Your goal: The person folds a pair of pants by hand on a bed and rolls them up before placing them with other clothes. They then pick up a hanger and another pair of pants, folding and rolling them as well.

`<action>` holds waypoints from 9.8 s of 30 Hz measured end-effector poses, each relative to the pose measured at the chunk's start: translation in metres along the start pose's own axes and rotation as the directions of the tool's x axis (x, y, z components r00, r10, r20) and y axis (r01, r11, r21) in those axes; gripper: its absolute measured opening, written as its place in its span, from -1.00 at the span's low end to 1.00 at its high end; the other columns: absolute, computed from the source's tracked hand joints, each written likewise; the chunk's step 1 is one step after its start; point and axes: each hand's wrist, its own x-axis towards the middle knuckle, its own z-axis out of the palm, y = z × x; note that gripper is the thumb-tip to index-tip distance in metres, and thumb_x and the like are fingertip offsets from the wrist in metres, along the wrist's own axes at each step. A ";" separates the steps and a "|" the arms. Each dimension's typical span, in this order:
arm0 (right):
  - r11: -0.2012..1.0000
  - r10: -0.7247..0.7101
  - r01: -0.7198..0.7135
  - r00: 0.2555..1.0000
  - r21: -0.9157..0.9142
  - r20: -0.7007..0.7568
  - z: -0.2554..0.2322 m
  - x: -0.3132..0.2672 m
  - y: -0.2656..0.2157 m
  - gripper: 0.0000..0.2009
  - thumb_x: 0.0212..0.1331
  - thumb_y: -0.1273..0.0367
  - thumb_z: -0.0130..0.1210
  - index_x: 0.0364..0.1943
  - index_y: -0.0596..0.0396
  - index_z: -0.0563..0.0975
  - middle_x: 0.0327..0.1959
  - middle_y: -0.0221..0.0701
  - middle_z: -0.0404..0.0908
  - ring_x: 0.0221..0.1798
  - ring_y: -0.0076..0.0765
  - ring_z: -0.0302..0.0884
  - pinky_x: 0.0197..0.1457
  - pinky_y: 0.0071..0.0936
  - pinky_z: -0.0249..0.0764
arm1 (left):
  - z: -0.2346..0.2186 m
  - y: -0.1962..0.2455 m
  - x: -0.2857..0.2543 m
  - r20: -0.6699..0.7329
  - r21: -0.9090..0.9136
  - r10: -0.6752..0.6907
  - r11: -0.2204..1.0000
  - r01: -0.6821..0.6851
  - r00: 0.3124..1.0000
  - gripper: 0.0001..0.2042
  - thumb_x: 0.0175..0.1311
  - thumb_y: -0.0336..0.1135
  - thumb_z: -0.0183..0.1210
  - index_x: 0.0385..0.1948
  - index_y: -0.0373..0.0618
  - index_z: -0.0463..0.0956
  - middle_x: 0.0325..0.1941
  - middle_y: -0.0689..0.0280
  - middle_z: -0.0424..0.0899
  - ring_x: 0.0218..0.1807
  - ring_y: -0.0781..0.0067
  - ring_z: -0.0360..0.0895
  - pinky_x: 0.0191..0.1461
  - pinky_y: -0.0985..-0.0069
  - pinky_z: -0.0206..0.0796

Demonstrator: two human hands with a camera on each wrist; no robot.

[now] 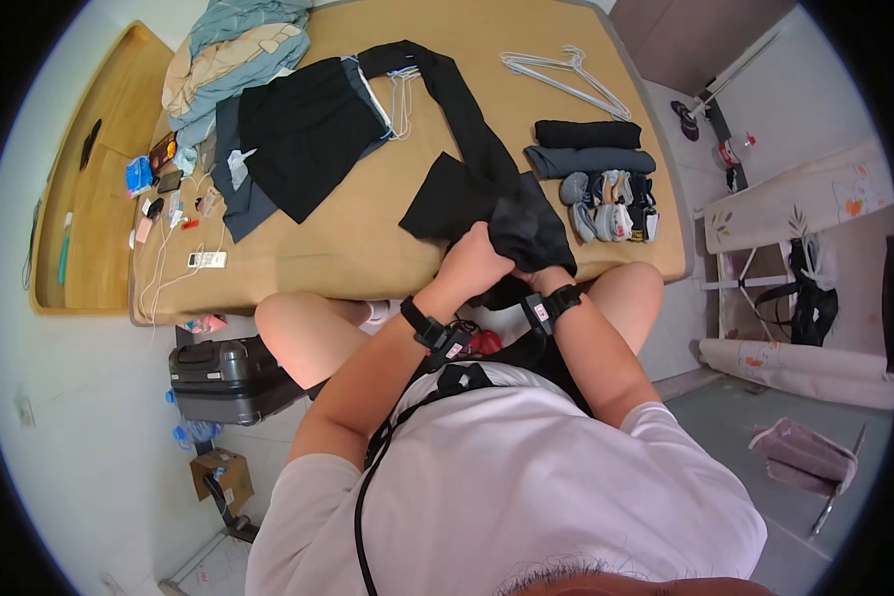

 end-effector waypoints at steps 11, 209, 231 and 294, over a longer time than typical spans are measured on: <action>0.876 0.082 -0.153 0.982 0.458 0.171 -0.012 0.007 0.022 -0.50 0.47 0.02 -0.12 0.38 -0.14 0.38 0.44 -0.36 0.42 0.46 -0.22 0.32 0.61 -0.30 0.12 | 0.005 -0.010 0.008 -0.226 -0.414 0.196 0.867 -0.276 0.954 -0.52 0.05 -0.55 0.18 0.12 -0.34 0.50 0.13 0.00 0.63 0.18 0.15 0.58 0.26 0.40 0.38; -0.258 -0.714 0.120 0.645 -0.959 0.273 0.021 -0.041 -0.048 -0.50 0.04 -0.06 0.27 -0.05 -0.03 0.66 -0.07 -0.15 0.67 -0.07 0.11 0.65 -0.03 -0.09 0.54 | 0.010 -0.002 -0.004 -0.070 -0.521 0.358 0.783 -0.340 0.931 -0.62 0.33 -0.42 0.26 0.14 -0.29 0.43 0.08 0.24 0.63 0.13 0.46 0.53 0.25 0.52 0.35; -0.026 -0.484 0.039 0.874 -0.999 0.046 0.057 -0.054 -0.114 -0.52 0.14 0.02 0.24 0.06 -0.03 0.64 0.10 -0.15 0.64 0.18 0.02 0.56 0.17 -0.14 0.51 | 0.019 0.004 -0.010 -0.073 -0.728 0.227 0.653 -0.208 0.971 -0.62 0.31 -0.46 0.27 0.15 -0.31 0.51 0.06 0.26 0.67 0.06 0.50 0.56 0.21 0.51 0.38; 0.838 -0.290 0.201 0.952 -0.507 -0.102 -0.023 -0.039 0.004 -0.49 0.52 0.02 -0.14 0.41 -0.10 0.37 0.45 -0.30 0.42 0.46 -0.13 0.36 0.55 -0.06 0.29 | 0.020 -0.003 0.005 0.028 -0.252 0.512 0.835 -0.490 0.858 -0.65 0.39 -0.42 0.20 0.17 -0.32 0.54 0.13 0.24 0.68 0.15 0.45 0.57 0.30 0.48 0.37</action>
